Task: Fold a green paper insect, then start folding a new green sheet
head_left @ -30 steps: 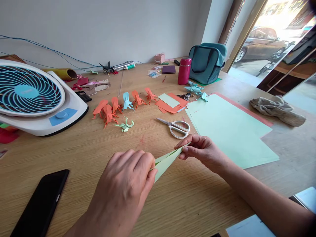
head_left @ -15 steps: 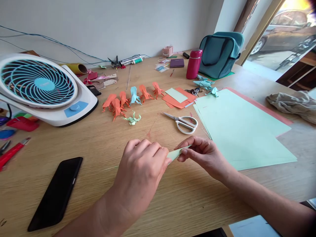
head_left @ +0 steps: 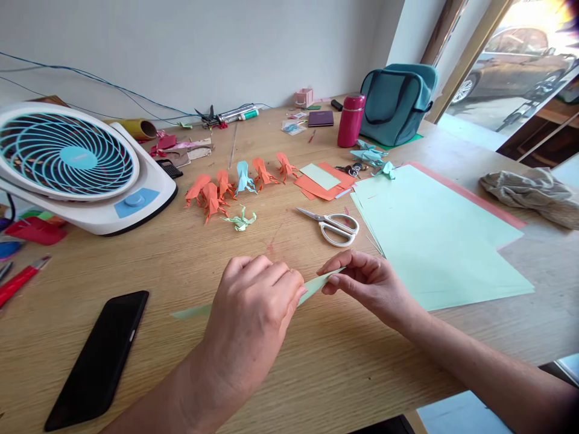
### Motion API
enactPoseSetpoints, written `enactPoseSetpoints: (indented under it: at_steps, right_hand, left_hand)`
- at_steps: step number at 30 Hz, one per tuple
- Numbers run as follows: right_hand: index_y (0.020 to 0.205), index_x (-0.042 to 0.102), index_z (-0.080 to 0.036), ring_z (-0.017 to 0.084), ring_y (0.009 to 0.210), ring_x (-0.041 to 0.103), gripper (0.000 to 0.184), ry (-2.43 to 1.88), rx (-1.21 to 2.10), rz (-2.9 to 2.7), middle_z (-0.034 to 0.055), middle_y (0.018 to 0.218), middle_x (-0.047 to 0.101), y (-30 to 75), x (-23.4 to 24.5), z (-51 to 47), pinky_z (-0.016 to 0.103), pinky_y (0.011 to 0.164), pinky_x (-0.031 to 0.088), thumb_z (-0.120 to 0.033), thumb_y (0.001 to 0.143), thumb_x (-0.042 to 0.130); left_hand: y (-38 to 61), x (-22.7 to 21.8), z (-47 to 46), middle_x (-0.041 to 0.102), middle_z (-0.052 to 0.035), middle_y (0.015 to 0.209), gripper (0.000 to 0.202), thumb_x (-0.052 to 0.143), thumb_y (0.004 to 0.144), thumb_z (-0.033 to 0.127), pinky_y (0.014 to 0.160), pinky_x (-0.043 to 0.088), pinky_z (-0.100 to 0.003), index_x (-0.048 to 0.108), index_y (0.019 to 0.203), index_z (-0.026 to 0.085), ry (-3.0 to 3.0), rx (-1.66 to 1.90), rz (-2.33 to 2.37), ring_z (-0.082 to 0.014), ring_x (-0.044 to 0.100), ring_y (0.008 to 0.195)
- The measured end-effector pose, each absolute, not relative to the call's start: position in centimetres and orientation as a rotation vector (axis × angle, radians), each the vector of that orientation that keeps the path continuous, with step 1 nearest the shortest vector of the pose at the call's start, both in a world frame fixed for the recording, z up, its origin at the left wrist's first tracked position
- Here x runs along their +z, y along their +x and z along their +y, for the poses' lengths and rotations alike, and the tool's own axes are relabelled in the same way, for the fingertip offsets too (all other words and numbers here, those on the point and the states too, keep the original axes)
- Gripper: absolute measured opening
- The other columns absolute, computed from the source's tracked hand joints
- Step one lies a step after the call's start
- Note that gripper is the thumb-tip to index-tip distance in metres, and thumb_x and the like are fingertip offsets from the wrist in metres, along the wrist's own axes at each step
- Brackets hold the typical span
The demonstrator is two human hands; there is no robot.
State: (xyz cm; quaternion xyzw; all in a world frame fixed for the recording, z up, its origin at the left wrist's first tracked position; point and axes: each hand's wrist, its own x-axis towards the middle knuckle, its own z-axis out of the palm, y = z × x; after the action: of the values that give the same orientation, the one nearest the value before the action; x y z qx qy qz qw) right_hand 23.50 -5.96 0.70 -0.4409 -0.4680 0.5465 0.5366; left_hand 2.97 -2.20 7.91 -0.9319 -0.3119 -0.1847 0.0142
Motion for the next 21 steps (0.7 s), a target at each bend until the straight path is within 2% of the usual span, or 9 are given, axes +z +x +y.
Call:
enactPoseSetpoints:
  at_steps: [5,11,17,21]
  right_hand:
    - [0.087,0.072,-0.020,0.016,0.070,0.070,0.024,-1.086,1.240,-1.089,0.0030,0.077,0.073,23.65,0.63,-5.84,0.030,0.070,0.061,-0.042,0.080,0.079]
    - [0.082,0.070,-0.020,0.014,0.064,0.065,0.024,-1.122,1.173,-1.069,0.0025,0.073,0.070,23.78,0.58,-5.76,0.027,0.060,0.054,-0.042,0.080,0.079]
    - [0.086,0.066,-0.020,0.013,0.065,0.061,0.019,-1.121,1.087,-1.148,0.0014,0.072,0.064,23.87,0.52,-5.91,0.026,0.060,0.051,-0.038,0.090,0.069]
    - [0.091,0.066,-0.020,0.014,0.070,0.061,0.017,-1.160,0.991,-1.254,0.0031,0.080,0.064,24.30,0.45,-6.07,0.027,0.063,0.050,-0.035,0.095,0.061]
  left_hand:
    - [2.93,8.08,-2.57,0.061,0.0017,0.063,0.027,0.051,0.096,0.014,0.070,0.032,-0.035,0.060,0.071,0.021,-2.854,-0.569,-0.978,-0.0166,0.054,0.066]
    - [3.04,8.35,-2.71,0.059,0.0016,0.061,0.030,0.050,0.096,0.013,0.069,0.032,-0.035,0.059,0.069,0.020,-2.804,-0.550,-0.968,-0.0169,0.053,0.065]
    - [2.88,8.26,-2.58,0.060,0.0015,0.062,0.028,0.051,0.096,0.013,0.070,0.032,-0.035,0.059,0.069,0.020,-2.806,-0.536,-0.982,-0.0173,0.053,0.065]
    - [2.53,8.26,-2.22,0.062,0.0019,0.065,0.023,0.056,0.093,0.012,0.070,0.032,-0.034,0.060,0.071,0.020,-2.864,-0.544,-1.002,-0.0173,0.054,0.067]
